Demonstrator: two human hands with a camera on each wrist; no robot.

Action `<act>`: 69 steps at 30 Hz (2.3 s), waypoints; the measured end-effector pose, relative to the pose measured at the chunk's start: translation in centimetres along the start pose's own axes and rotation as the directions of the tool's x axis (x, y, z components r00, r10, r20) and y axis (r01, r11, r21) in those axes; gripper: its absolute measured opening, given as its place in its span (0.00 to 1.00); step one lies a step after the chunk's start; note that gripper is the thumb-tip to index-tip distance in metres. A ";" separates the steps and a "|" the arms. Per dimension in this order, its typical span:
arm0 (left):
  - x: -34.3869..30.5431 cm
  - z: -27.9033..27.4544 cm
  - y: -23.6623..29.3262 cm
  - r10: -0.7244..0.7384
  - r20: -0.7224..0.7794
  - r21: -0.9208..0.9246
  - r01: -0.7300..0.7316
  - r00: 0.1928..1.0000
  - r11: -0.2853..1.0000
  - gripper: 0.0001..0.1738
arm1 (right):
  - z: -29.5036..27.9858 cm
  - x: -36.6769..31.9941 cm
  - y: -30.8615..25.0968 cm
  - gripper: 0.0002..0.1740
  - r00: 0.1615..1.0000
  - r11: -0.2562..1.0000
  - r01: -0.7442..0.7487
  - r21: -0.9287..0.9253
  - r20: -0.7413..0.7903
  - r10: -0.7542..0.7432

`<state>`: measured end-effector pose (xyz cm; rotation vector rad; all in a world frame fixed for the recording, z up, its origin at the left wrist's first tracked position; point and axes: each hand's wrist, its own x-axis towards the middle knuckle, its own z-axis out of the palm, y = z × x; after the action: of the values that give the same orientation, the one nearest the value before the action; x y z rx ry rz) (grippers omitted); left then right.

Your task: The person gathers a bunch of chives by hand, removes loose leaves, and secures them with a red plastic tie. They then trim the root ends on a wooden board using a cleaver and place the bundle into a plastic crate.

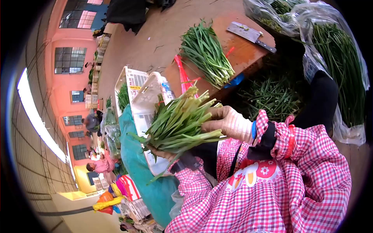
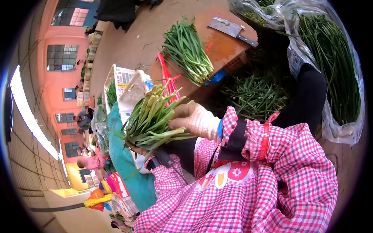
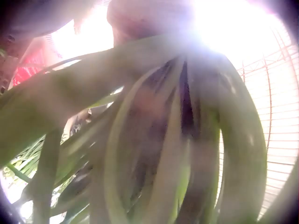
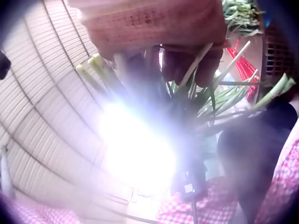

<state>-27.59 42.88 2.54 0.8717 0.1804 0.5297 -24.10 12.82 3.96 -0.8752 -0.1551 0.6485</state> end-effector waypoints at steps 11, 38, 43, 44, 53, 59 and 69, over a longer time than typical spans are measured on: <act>1.4 -2.3 1.8 -0.038 0.188 -0.098 0.058 0.981 0.994 0.31 | -7.1 -4.7 -2.8 0.10 0.970 0.993 0.092 -0.070 0.230 -0.073; 0.5 -2.0 4.0 -0.667 0.280 0.067 0.679 0.690 0.731 0.46 | -3.9 4.2 -1.4 0.26 0.960 0.757 0.110 -0.644 0.267 0.087; 0.4 -0.5 4.5 -0.783 0.363 0.214 0.773 0.505 0.598 0.42 | -3.4 4.1 0.0 0.21 0.997 0.896 0.029 -0.444 0.077 0.006; 2.4 -3.0 2.9 -0.651 0.700 0.131 0.844 0.293 0.521 0.40 | -3.5 3.4 0.0 0.21 0.998 0.934 0.008 -0.358 0.067 0.017; -1.3 -0.3 -0.9 0.081 0.502 -0.861 0.490 0.861 0.134 0.23 | -7.6 0.4 0.4 0.15 0.904 0.969 0.045 -0.243 0.422 0.064; 2.3 -3.9 2.5 -0.039 0.711 -0.703 0.711 0.702 -0.017 0.06 | -15.5 -3.6 -3.0 0.14 0.914 0.861 -0.066 -0.504 0.316 0.255; 0.3 3.3 3.5 -0.070 0.665 -0.682 0.642 0.744 0.350 0.04 | -12.2 -3.0 -2.9 0.38 0.951 0.436 0.296 -0.850 0.218 -0.221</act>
<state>-27.44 42.62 7.39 -0.1631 -0.4192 -0.1473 -20.49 1.58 -1.31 -1.8033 -0.7419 0.2564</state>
